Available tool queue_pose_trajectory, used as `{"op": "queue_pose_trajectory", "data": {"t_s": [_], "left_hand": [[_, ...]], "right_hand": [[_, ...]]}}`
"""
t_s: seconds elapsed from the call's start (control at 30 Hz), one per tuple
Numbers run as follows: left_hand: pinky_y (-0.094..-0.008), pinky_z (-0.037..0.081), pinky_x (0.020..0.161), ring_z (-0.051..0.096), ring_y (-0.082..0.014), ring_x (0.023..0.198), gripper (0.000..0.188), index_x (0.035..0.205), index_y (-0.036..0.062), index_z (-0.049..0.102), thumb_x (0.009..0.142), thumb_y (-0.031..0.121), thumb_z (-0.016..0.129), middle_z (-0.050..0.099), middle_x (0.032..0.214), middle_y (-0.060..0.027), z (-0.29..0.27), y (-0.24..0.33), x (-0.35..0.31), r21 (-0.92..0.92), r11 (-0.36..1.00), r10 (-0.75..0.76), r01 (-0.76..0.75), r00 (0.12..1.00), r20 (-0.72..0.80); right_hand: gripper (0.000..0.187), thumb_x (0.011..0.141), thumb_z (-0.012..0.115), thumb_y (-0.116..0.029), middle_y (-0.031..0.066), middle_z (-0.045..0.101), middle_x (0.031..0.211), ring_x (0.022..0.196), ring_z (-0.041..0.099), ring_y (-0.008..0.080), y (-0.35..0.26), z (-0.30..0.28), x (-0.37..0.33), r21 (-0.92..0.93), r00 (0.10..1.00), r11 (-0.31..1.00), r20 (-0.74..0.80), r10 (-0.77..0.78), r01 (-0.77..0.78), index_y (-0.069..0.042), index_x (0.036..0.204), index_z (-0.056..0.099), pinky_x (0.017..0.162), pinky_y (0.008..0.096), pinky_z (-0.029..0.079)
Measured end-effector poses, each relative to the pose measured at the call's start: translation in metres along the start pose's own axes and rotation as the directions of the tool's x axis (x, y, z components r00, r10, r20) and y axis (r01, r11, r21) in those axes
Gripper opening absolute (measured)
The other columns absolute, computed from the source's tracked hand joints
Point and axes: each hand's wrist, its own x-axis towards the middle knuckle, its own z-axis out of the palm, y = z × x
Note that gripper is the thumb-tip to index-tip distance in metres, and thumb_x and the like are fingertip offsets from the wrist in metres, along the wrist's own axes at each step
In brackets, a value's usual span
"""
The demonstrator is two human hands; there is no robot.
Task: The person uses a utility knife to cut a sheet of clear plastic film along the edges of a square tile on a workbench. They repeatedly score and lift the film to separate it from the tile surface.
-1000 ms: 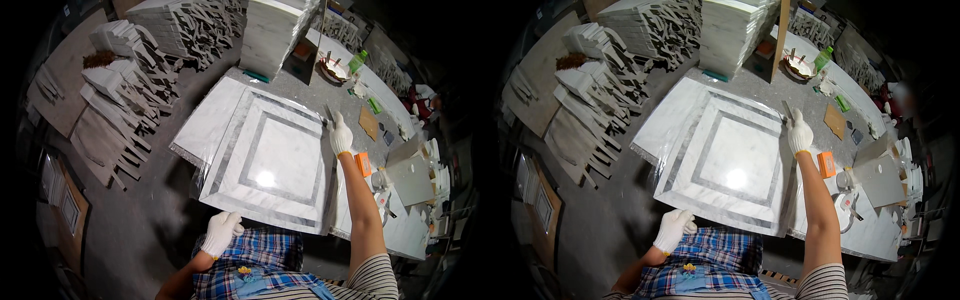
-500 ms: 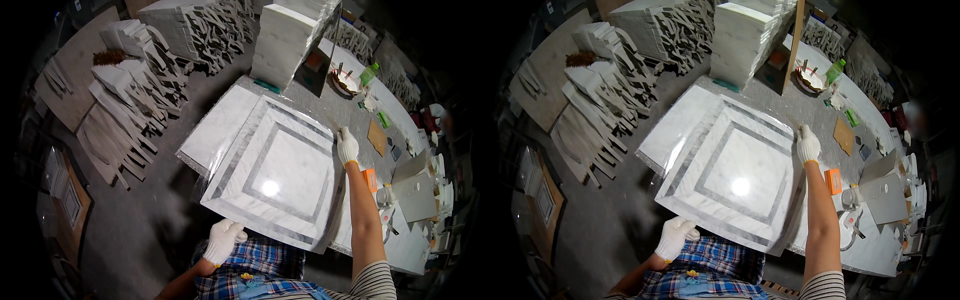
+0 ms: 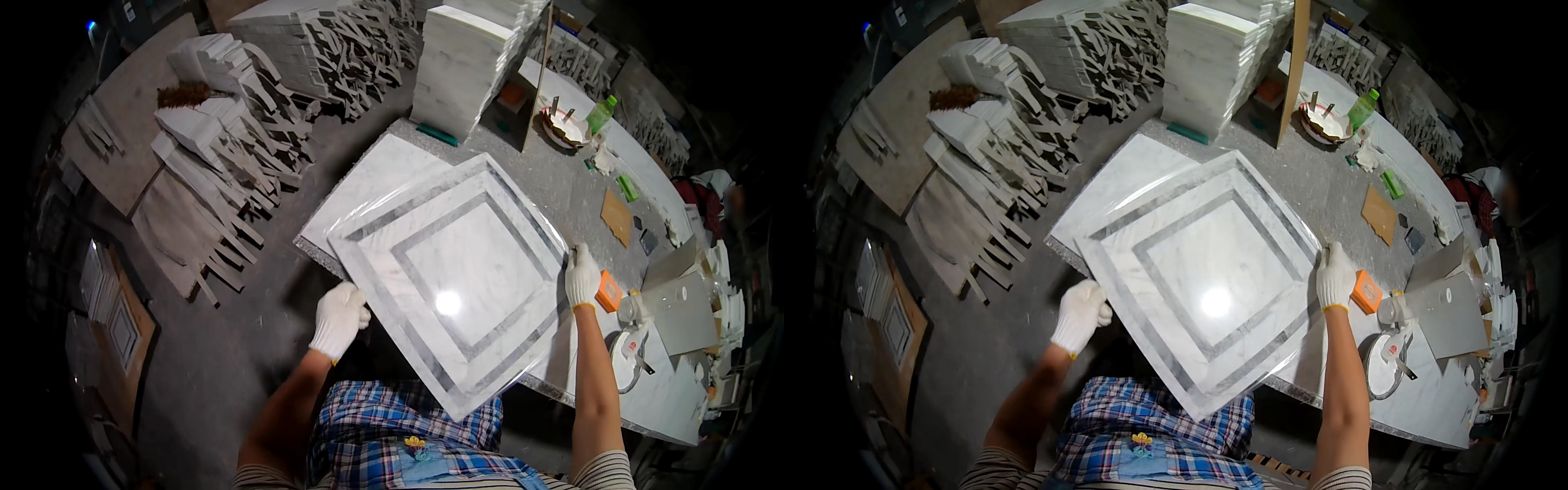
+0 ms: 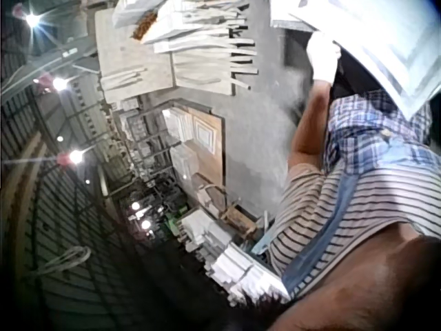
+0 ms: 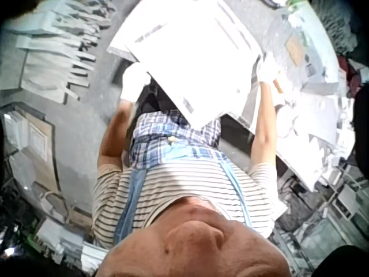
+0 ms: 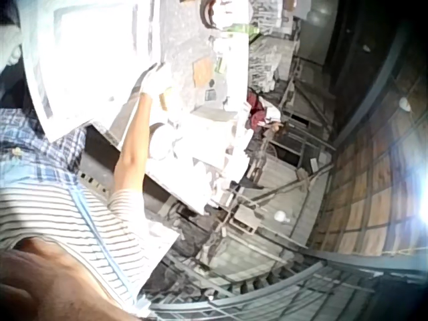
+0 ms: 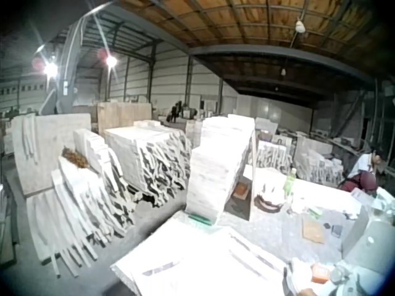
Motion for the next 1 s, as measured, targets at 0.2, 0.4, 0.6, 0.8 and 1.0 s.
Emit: {"op": "queue_pose_trajectory", "data": {"t_s": [0.2, 0.4, 0.6, 0.8, 1.0], "left_hand": [[-0.0439, 0.052, 0.063, 0.067, -0.0319, 0.068, 0.038, 0.080, 0.0024, 0.065, 0.096, 0.034, 0.050, 0.068, 0.075, -0.0159, -0.004, 0.017, 0.027, 0.608, 0.789, 0.181, -0.085, 0.979, -0.098], [-0.0536, 0.053, 0.077, 0.069, -0.0443, 0.086, 0.057, 0.089, 0.0011, 0.074, 0.098, 0.045, 0.039, 0.071, 0.091, -0.0246, 0.001, 0.043, 0.037, 0.944, 0.324, 0.316, -0.053, 0.947, -0.055], [-0.0508, 0.053, 0.074, 0.069, -0.0445, 0.082, 0.061, 0.086, 0.0013, 0.073, 0.098, 0.050, 0.038, 0.071, 0.086, -0.0244, -0.005, 0.041, 0.026, 0.916, 0.382, 0.418, -0.124, 0.907, -0.052], [-0.0412, 0.050, 0.063, 0.065, -0.0276, 0.063, 0.049, 0.079, 0.0027, 0.065, 0.098, 0.047, 0.053, 0.066, 0.069, -0.0147, -0.034, -0.019, -0.037, 0.529, 0.839, 0.258, -0.124, 0.948, -0.188], [-0.0266, 0.045, 0.058, 0.054, -0.0080, 0.068, 0.051, 0.094, 0.0040, 0.066, 0.104, 0.052, 0.051, 0.062, 0.078, 0.0003, -0.027, -0.075, -0.101, 0.057, 0.968, -0.245, 0.243, 0.970, 0.014]], "right_hand": [[0.019, 0.101, 0.055, -0.028, 0.0238, 0.067, 0.081, 0.078, 0.065, 0.0460, 0.008, -0.019, -0.044, -0.065, 0.998, 0.997, 0.019, 0.053, -0.052, -0.010, 0.107, 0.059, 0.069, 0.0539, 0.049], [0.019, 0.102, 0.053, -0.025, 0.0240, 0.068, 0.084, 0.081, 0.066, 0.0448, 0.008, -0.041, -0.087, -0.131, 0.991, 0.988, 0.092, 0.098, -0.086, -0.008, 0.107, 0.058, 0.070, 0.0527, 0.050], [0.019, 0.102, 0.054, -0.026, 0.0229, 0.069, 0.087, 0.081, 0.067, 0.0427, 0.008, -0.060, -0.126, -0.106, 0.994, 0.993, 0.082, 0.070, -0.062, -0.009, 0.110, 0.059, 0.069, 0.0507, 0.051], [0.017, 0.100, 0.056, -0.025, 0.0196, 0.069, 0.085, 0.078, 0.067, 0.0399, -0.014, -0.088, -0.146, 0.079, 0.980, 0.980, -0.070, 0.186, -0.181, -0.012, 0.108, 0.065, 0.068, 0.0478, 0.051], [0.018, 0.095, 0.063, -0.017, 0.0155, 0.066, 0.089, 0.085, 0.064, 0.0316, -0.083, -0.110, -0.165, 0.298, 0.996, 0.954, -0.081, 0.044, -0.018, -0.004, 0.104, 0.071, 0.077, 0.0396, 0.050]]}}
